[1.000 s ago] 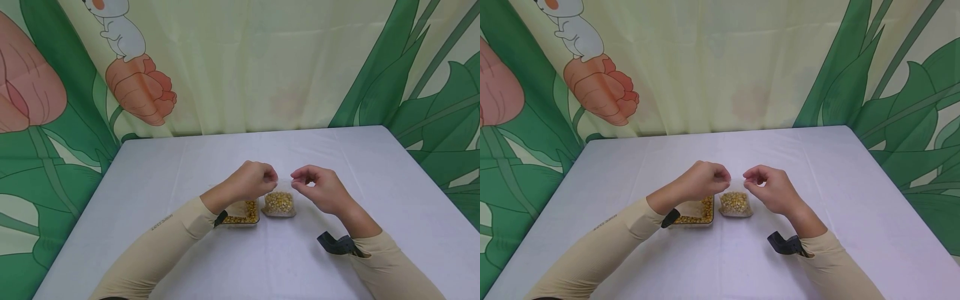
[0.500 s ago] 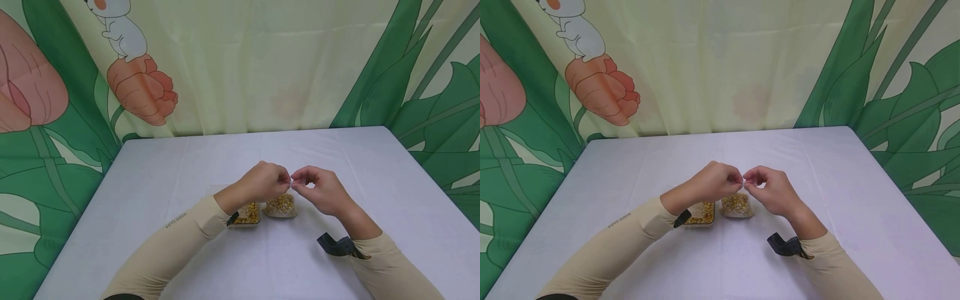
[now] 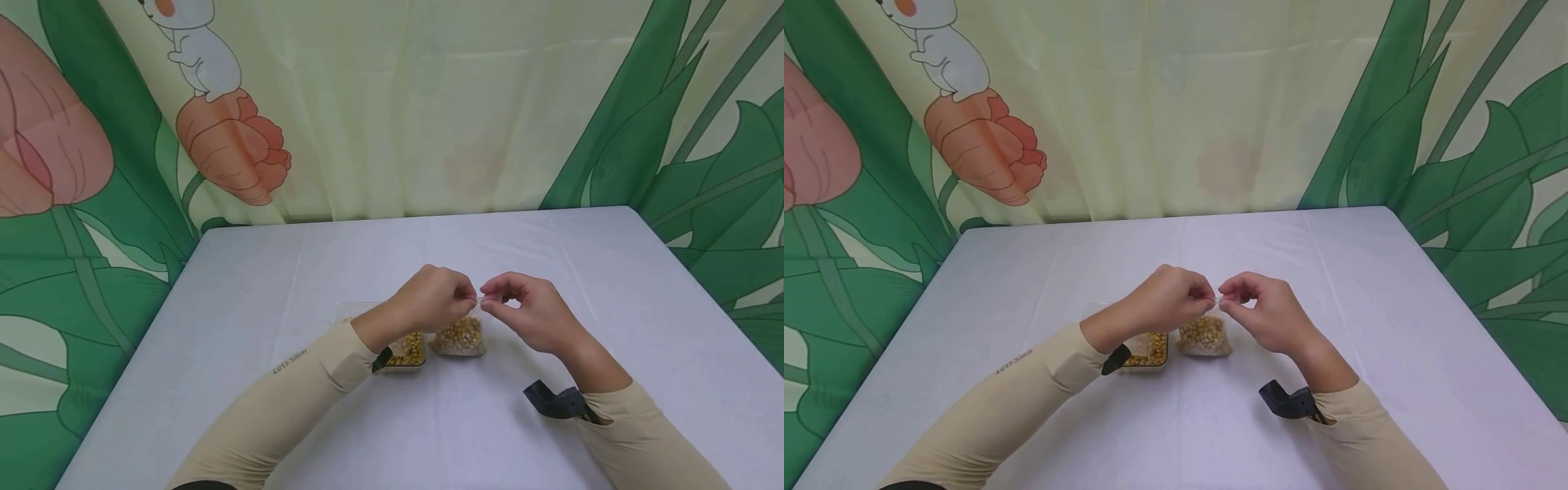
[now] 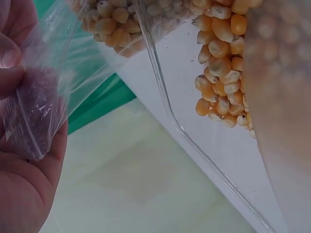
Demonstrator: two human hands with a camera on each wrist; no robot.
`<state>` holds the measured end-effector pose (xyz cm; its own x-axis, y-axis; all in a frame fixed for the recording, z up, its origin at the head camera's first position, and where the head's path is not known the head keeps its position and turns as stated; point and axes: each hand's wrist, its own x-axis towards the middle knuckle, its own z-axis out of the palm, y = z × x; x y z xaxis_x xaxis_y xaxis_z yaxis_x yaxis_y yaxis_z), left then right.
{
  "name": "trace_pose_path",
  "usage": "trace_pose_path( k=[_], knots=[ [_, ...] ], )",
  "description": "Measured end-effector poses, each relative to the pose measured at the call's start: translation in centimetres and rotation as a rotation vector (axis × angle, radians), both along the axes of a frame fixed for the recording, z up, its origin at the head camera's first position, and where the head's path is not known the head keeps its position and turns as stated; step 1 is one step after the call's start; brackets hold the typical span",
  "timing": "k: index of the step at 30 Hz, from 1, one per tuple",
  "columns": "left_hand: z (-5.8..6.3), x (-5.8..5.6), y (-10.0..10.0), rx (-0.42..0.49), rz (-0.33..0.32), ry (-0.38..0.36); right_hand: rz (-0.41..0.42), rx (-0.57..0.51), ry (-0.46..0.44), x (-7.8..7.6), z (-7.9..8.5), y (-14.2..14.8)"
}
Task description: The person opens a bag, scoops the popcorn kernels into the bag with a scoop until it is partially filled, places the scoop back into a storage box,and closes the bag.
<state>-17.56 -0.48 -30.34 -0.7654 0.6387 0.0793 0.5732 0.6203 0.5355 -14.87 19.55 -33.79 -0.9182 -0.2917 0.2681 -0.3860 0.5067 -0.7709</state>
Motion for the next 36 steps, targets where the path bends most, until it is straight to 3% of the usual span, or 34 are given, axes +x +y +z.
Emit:
trace_pose_path(
  k=[12, 36],
  knots=[
    [0.1, 0.2, -0.4, 0.001, 0.058, -0.079, -0.011, -0.022, 0.051, 0.1, -0.2, 0.5],
    [-1.0, 0.0, -4.1, 0.036, 0.102, -0.081, -0.048, -0.045, 0.045, 0.3, -0.2, 0.4]
  ],
)
